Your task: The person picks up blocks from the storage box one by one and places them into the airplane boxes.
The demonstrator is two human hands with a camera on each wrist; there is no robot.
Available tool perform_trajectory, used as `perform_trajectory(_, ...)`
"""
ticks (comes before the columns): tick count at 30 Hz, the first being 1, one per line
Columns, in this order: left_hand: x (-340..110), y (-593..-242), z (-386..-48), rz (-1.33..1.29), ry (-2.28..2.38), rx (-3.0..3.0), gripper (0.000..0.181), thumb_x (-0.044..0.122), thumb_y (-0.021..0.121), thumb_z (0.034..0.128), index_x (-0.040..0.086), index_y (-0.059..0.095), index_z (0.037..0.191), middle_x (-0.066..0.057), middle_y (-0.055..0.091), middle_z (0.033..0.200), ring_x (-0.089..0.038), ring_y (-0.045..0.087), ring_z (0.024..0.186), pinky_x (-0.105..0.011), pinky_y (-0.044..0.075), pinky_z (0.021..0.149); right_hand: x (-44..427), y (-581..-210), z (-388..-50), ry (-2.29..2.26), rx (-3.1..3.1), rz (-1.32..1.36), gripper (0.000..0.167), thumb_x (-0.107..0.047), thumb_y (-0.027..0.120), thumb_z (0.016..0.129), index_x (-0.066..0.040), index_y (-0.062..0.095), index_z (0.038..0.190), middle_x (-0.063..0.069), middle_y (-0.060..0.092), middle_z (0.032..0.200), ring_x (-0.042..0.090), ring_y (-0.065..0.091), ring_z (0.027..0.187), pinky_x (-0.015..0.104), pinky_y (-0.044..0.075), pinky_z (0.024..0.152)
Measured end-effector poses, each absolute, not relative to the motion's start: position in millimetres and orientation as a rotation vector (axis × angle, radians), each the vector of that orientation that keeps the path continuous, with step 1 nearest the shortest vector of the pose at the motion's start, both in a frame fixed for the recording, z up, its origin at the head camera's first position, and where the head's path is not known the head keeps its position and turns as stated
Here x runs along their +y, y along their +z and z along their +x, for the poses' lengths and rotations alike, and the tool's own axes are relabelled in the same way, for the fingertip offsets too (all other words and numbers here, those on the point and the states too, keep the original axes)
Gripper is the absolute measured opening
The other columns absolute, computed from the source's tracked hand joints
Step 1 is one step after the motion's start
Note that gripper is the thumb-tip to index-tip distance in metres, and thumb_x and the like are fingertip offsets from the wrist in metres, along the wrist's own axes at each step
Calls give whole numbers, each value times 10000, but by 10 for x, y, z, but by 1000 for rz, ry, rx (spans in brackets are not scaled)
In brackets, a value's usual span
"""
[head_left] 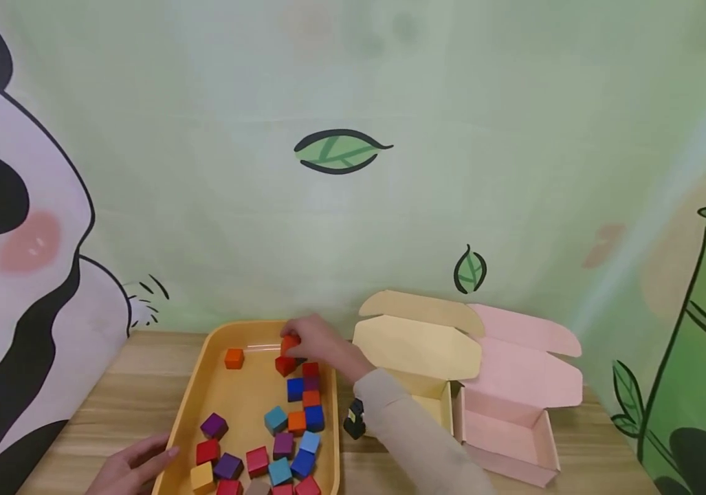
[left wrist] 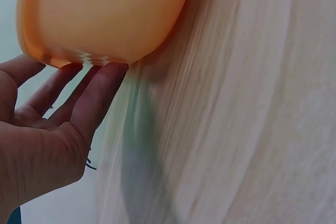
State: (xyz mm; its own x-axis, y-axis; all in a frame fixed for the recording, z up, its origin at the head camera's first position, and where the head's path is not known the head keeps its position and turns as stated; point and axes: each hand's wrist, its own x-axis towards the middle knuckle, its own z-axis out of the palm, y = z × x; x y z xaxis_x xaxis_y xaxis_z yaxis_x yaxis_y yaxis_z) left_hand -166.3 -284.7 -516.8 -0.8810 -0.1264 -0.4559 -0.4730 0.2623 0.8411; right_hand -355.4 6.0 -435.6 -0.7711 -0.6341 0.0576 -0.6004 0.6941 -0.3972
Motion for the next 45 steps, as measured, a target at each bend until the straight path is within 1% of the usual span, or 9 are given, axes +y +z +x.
perform_trajectory(6, -2861, -5153, -1662, -560, 1656, 2224, 976, 534, 778, 843, -119, 408, 1467, -388, 474, 1378, -361, 677, 931, -500, 610, 805, 249, -4268, -3450, -569, 2791, -1137, 331, -180, 760, 931, -74, 706, 1240, 27, 726, 1114, 118, 592, 887, 145, 516, 780)
perform_trajectory(12, -2864, -5162, -1670, -559, 1681, 2209, 951, 493, 783, 855, -118, 398, 1474, -390, 473, 1383, -375, 678, 934, -505, 608, 803, 501, -4179, -3362, -483, 2791, -1184, 327, -187, 762, 930, -79, 711, 1234, 8, 727, 1073, 113, 577, 837, 161, 516, 757)
perform_trajectory(15, -2857, -5157, -1667, -558, 1673, 2210, 947, 485, 779, 863, -117, 387, 1480, -391, 469, 1388, -372, 677, 929, -501, 608, 805, 663, -4173, -3319, -452, 2796, -1186, 327, -185, 768, 927, -75, 715, 1230, 12, 721, 1080, 112, 577, 849, 173, 525, 766)
perform_trajectory(17, -2848, -5153, -1664, -558, 1674, 2202, 948, 480, 780, 864, -111, 380, 1487, -390, 463, 1395, -370, 676, 922, -499, 609, 806, 787, -4168, -3293, -416, 2811, -1196, 317, -184, 773, 922, -72, 721, 1214, 7, 718, 1070, 101, 578, 848, 180, 530, 767)
perform_trajectory(24, -2829, -5142, -1650, -565, 1709, 2181, 906, 430, 787, 875, -103, 387, 1488, -385, 463, 1395, -358, 667, 913, -500, 604, 819, 1206, -4116, -3179, -302, 2839, -1258, 273, -147, 782, 898, -74, 735, 1157, 22, 694, 989, 139, 575, 837, 244, 544, 759)
perform_trajectory(26, -2826, -5141, -1646, -561, 1719, 2182, 890, 416, 788, 879, -106, 395, 1483, -384, 463, 1395, -355, 661, 918, -501, 601, 827, 1325, -4109, -3151, -283, 2834, -1274, 251, -136, 786, 889, -79, 737, 1128, 28, 689, 978, 142, 571, 843, 243, 540, 768)
perform_trajectory(31, -2818, -5135, -1633, -544, 1723, 2190, 886, 417, 783, 885, -115, 397, 1478, -386, 457, 1404, -354, 654, 933, -503, 596, 836, 1568, -4131, -3130, -251, 2799, -1297, 187, -112, 811, 856, -75, 729, 1021, 27, 661, 891, 145, 546, 790, 250, 508, 722)
perform_trajectory(40, -2758, -5120, -1658, -530, 1775, 2169, 833, 392, 753, 923, -97, 391, 1492, -373, 473, 1393, -349, 671, 928, -486, 607, 812, 1736, -4208, -3168, -50, 2778, -1411, 207, -113, 859, 808, -74, 730, 965, 11, 596, 865, 151, 562, 772, 241, 522, 713)
perform_trajectory(45, -2762, -5166, -1646, -532, 1801, 2168, 843, 405, 772, 903, -107, 418, 1470, -375, 492, 1368, -343, 670, 927, -491, 607, 815, 1713, -4304, -3170, -25, 2742, -1432, 187, -109, 856, 801, -81, 733, 939, -17, 574, 807, 105, 509, 710, 209, 467, 645)
